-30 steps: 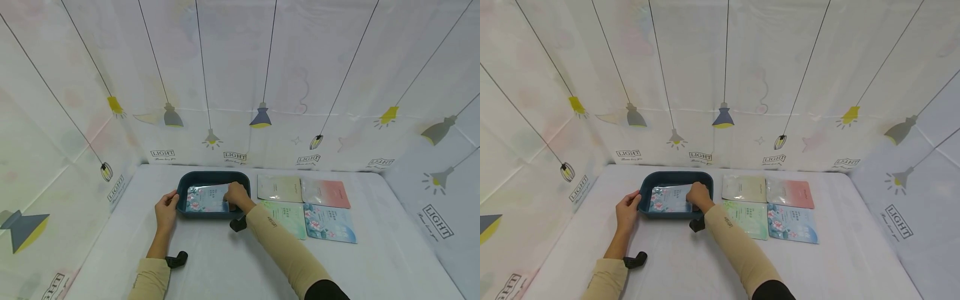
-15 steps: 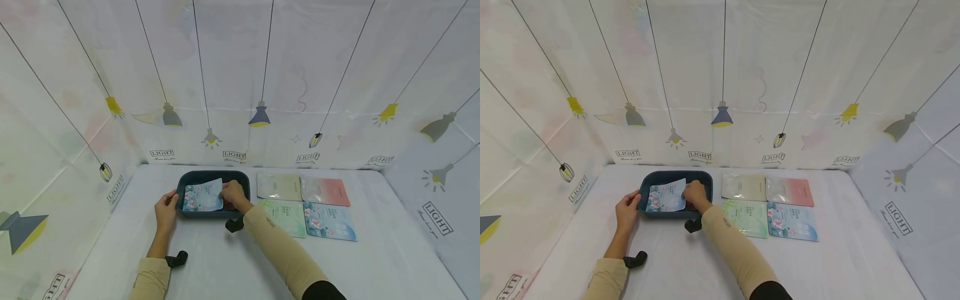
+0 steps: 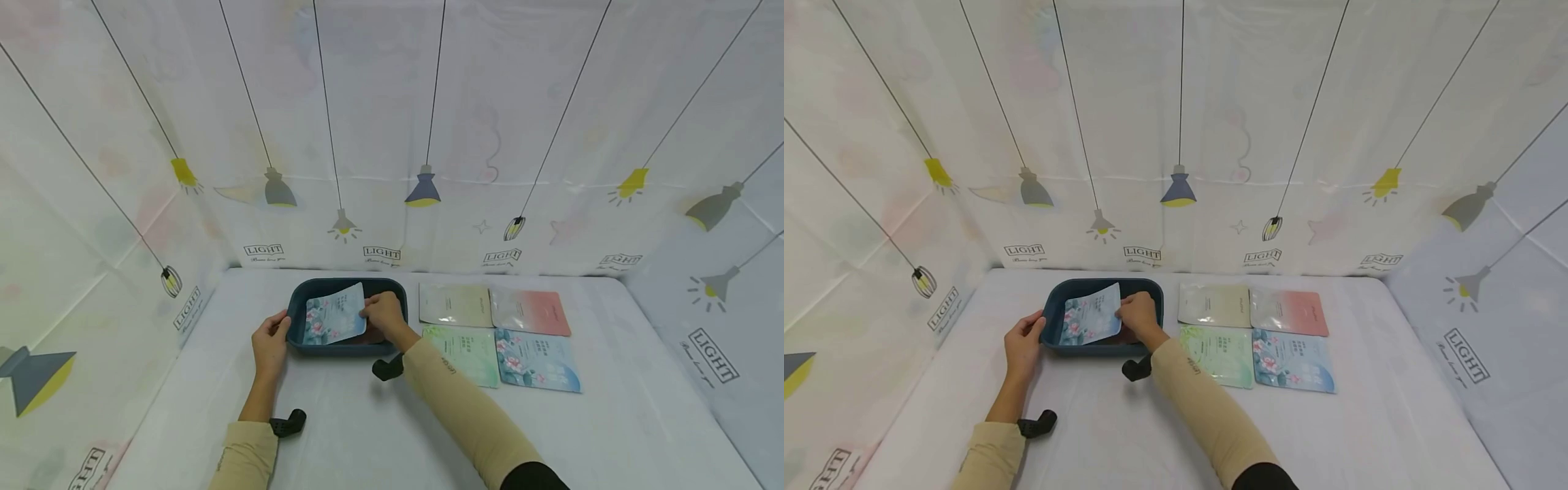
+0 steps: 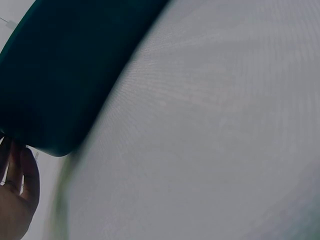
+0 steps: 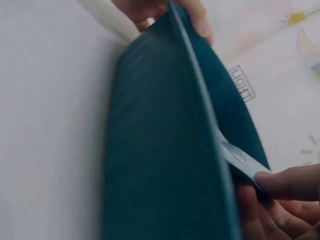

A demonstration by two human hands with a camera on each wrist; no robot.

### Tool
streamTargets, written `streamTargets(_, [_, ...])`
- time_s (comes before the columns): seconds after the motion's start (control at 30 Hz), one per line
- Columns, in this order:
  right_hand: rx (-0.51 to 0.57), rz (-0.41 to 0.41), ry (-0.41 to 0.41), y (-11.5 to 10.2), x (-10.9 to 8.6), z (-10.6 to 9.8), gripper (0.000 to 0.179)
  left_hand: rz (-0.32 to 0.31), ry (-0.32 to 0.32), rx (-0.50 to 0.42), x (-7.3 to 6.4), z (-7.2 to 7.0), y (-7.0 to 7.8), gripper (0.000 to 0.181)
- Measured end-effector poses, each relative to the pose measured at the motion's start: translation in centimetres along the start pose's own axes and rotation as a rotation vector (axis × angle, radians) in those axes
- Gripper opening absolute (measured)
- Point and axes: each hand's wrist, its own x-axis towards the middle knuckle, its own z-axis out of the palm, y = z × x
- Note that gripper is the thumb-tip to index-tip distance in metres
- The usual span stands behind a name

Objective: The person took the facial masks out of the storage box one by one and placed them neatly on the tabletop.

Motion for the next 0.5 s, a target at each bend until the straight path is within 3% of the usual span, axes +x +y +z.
streamTargets(0.23, [0.083, 0.002, -0.011, -0.3, -0.7, -1.9, 0.018, -0.018, -0.004, 0.011, -0.2, 0.1, -0.1, 0.032])
streamTargets(0.5, [0.112, -0.019, -0.003, -1.1, -1.6, -4.3, 0.023, 0.007, 0.008, -0.008, -0.1, 0.1, 0.1, 0.03])
